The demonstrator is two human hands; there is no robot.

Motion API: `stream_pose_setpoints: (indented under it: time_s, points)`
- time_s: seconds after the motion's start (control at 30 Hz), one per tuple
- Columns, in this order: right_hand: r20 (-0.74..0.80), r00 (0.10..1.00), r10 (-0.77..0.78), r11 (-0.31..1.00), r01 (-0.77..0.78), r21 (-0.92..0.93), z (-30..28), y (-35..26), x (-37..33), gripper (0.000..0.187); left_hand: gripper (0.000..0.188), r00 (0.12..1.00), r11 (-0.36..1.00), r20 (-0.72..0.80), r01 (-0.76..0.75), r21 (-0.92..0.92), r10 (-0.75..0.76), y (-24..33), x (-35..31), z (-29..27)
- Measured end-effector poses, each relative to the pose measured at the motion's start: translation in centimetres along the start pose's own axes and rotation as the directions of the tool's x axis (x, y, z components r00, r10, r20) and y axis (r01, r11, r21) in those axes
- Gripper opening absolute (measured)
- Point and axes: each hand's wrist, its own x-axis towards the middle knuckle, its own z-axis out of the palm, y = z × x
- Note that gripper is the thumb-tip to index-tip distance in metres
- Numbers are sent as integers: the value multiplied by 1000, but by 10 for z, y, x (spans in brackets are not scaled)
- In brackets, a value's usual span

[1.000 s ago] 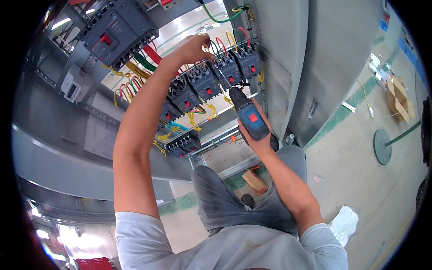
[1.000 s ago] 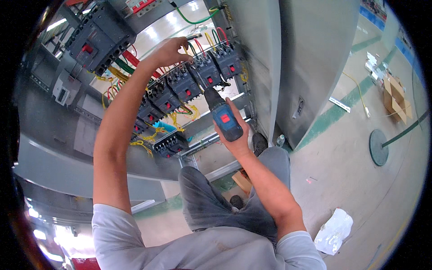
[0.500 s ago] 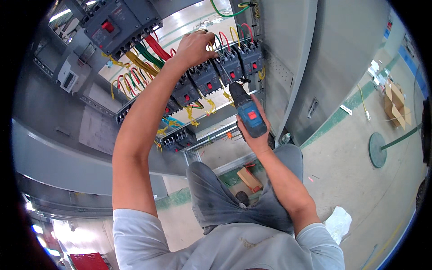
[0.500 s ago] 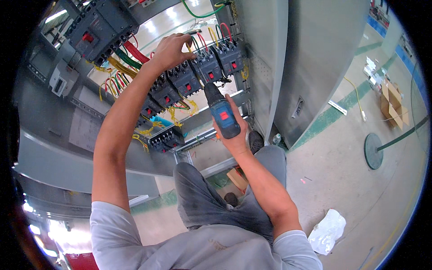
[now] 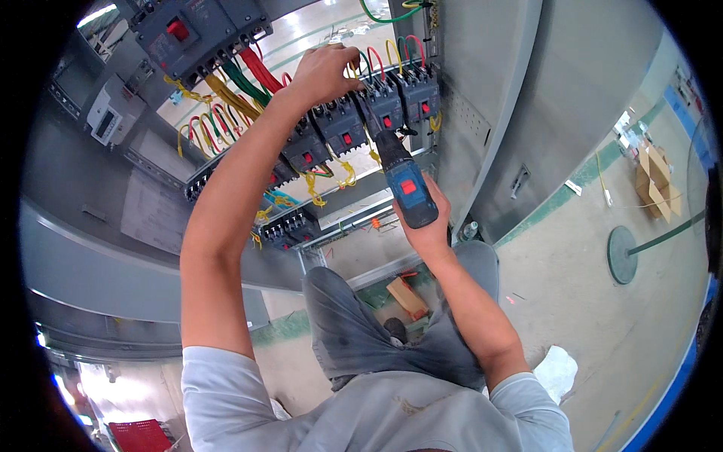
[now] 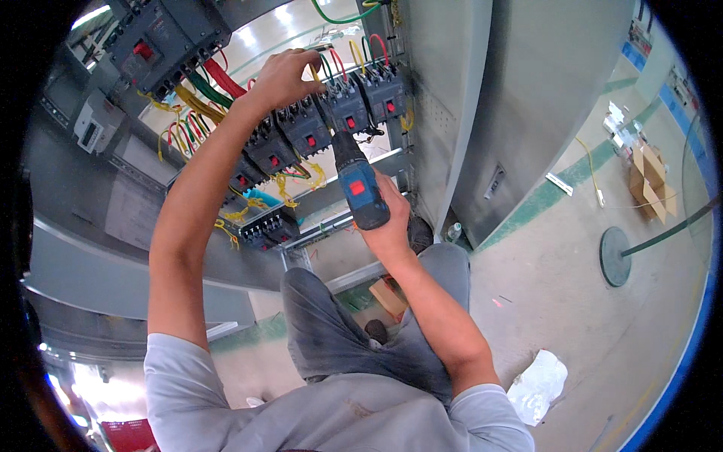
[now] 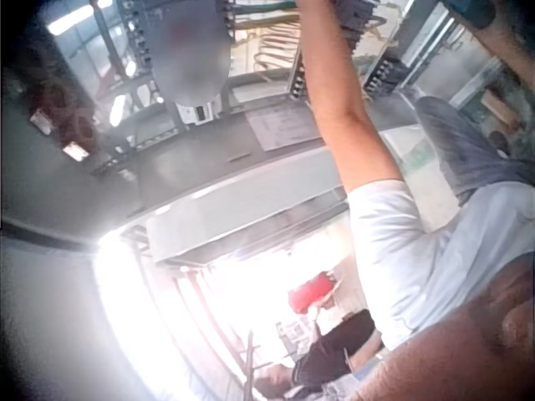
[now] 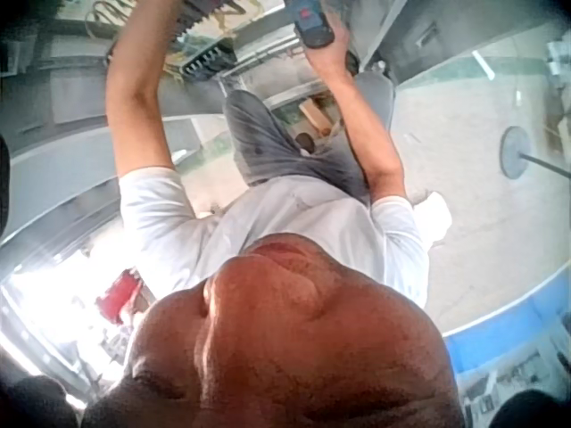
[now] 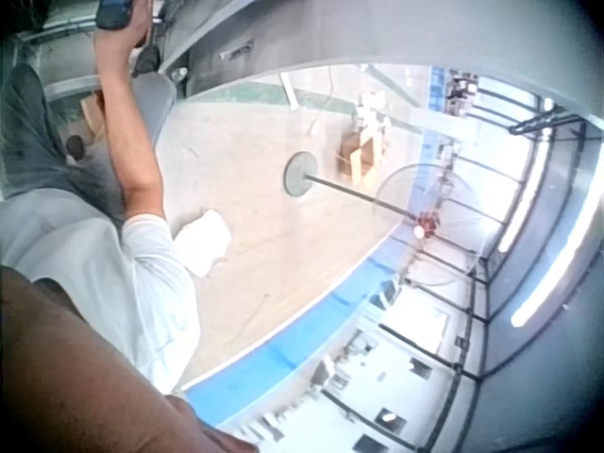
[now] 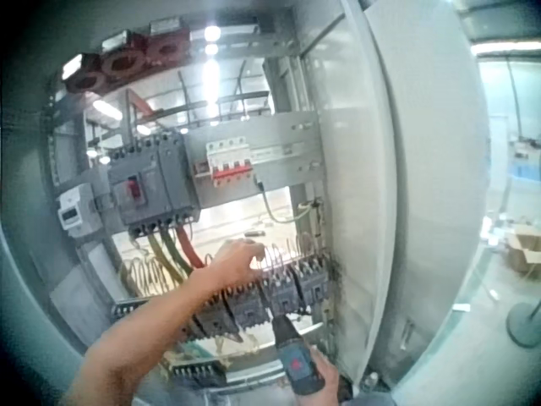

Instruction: The person uses a cordless drill to secure components inside an open electrical panel. They repeatedly position wires and tighten screws on multiple circuit breakers while another person stands nearby.

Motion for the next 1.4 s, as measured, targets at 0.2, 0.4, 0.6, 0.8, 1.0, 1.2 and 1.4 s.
stream_pose_setpoints:
  time_s: [0.2,0.4,0.6,0.8,1.0,1.2,1.4]
  points:
    - [23,993,118,992,-119,37,6,14,-4,58,40,998,998,47,35,-53,-33,-5,1,-2]
    - [24,994,104,994,-104,33,13,26,-9,60,36,999,994,16,43,-100,-41,-11,4,-1]
    - [30,991,133,989,-134,64,12,19,-4,56,34,999,991,-24,30,-131,-34,-12,1,5]
    - [-76,996,54,995,-47,84,17,16,-5,51,34,999,988,-25,16,-152,-20,-6,4,4]
    - [-12,999,34,999,-35,-23,12,10,9,45,50,984,961,62,176,-215,-167,-15,5,-2]
    - [-14,999,29,1000,-29,-10,8,9,15,57,80,951,963,156,264,44,-268,7,15,-13]
    - [-4,998,-59,996,59,66,3,14,11,66,76,940,964,218,245,102,-262,0,20,-11]
